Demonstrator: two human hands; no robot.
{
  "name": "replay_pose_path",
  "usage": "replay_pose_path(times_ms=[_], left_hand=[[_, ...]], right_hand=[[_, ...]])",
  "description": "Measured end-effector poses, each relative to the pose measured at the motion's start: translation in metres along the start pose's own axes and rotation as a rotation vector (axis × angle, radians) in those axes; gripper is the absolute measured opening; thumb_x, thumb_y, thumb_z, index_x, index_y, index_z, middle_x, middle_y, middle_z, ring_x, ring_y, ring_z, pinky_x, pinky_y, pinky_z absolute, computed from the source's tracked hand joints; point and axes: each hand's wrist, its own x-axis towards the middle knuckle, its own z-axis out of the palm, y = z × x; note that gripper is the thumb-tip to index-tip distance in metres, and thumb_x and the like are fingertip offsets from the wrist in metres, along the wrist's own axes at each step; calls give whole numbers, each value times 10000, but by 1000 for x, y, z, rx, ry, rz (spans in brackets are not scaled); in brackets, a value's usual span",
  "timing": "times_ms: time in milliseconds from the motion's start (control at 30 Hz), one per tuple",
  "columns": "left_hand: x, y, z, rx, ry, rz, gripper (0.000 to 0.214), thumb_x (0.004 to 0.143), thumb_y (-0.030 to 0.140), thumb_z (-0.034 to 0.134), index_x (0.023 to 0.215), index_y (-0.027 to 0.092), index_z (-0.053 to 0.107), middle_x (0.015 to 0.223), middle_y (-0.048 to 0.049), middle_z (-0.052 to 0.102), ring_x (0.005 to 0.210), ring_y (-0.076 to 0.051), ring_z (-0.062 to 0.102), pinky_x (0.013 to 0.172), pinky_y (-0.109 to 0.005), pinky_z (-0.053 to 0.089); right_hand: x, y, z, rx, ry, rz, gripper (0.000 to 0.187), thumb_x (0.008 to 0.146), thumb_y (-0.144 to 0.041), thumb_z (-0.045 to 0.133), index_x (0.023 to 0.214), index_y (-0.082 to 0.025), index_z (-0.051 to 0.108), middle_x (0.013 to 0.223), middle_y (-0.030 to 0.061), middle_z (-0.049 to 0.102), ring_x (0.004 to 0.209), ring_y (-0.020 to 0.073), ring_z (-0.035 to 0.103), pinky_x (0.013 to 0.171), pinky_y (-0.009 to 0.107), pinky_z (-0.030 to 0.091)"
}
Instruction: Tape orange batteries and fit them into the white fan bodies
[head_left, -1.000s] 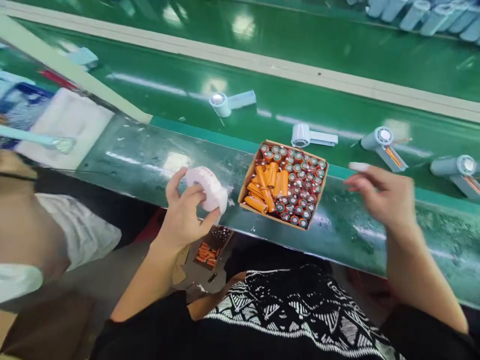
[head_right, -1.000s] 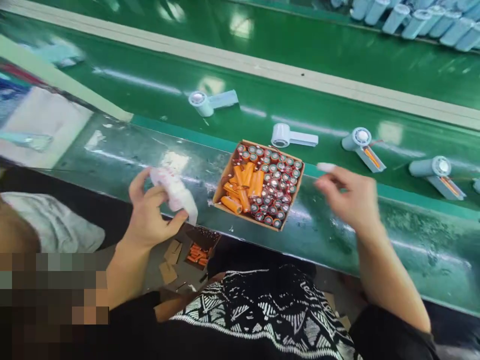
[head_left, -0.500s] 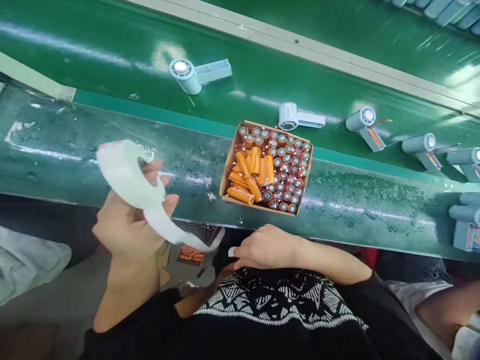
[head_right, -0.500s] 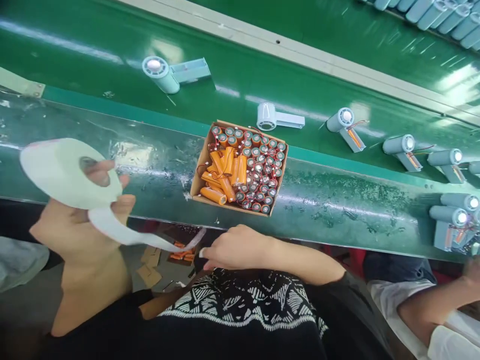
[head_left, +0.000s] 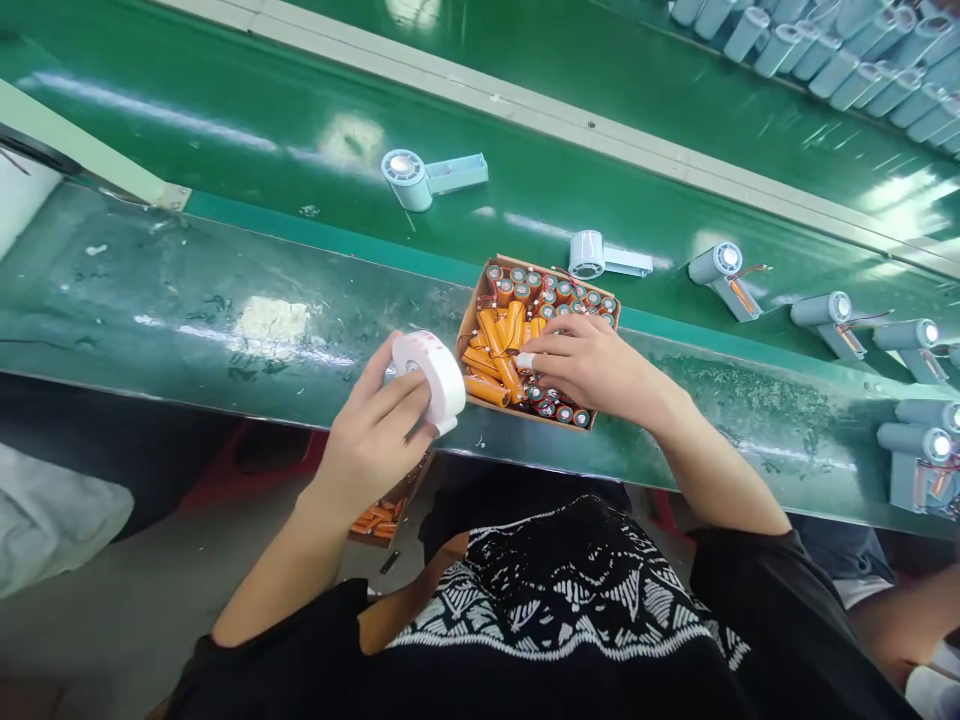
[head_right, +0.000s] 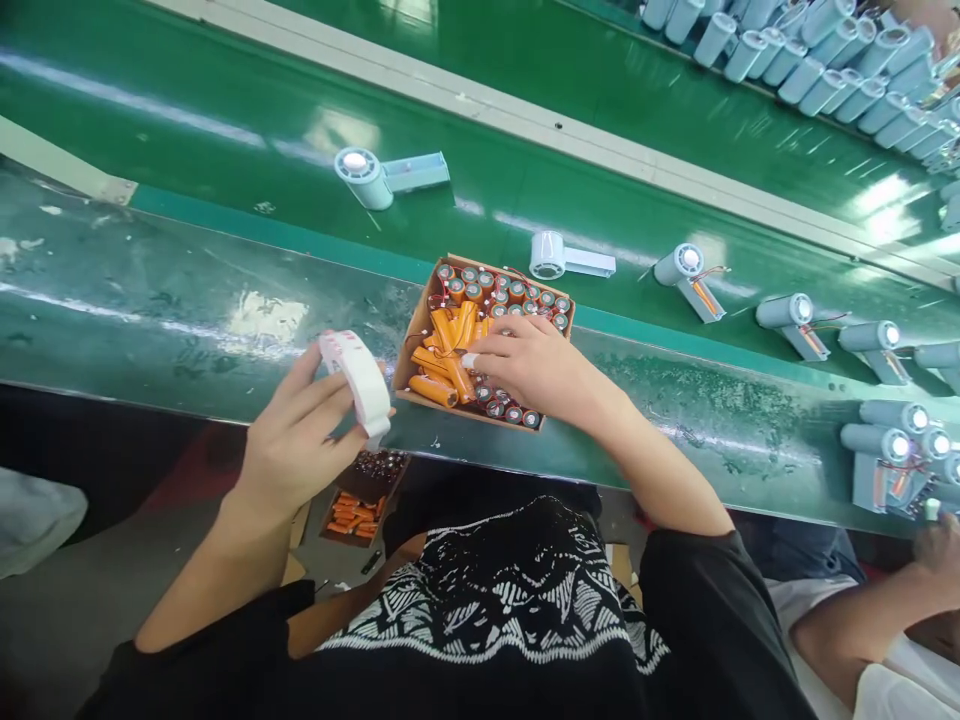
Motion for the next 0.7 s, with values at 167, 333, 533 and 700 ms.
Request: replay_pose_path(times_ms=[167,333,533,700], left_hand=[[10,8,3,-28,-28,74,413,903,60,635,1282,209,705,1060,-54,766,1165,-309,742,1286,-634,463],[18,15,2,-50,-87,139,360,927,21,587,1217,201,701,1057,-42,767,1080,-264,755,1282,-673,451],[16,20,8,-44,-102,152,427,925,-15,593,1279,211,670,1108,-30,774,1160,-260,749,1299,-650,437],[20,33,14,46,-132,155,460,935,-45,595,1304,221,667,1222,-39,769,1383,-308,642,1283,-607,472]], right_hand=[[2,-7,10,-25,58,109,251,1102,-310,577,958,-214,759,1054,61,790,939,229,637,952,430,518],[-3,-8,15,-55,224,334,193,1041,-161,588,1199,-149,699,1203,147,741,1097,271,672,964,432,559],[-22,-18,21,258,521,502,189,1007,-277,680,1177,-213,732,1113,88,794,1035,250,749,959,436,627],[-29,-44,34,684,801,492,271,948,-316,747,1211,-266,709,1193,50,783,1147,239,757,1057,460,640]])
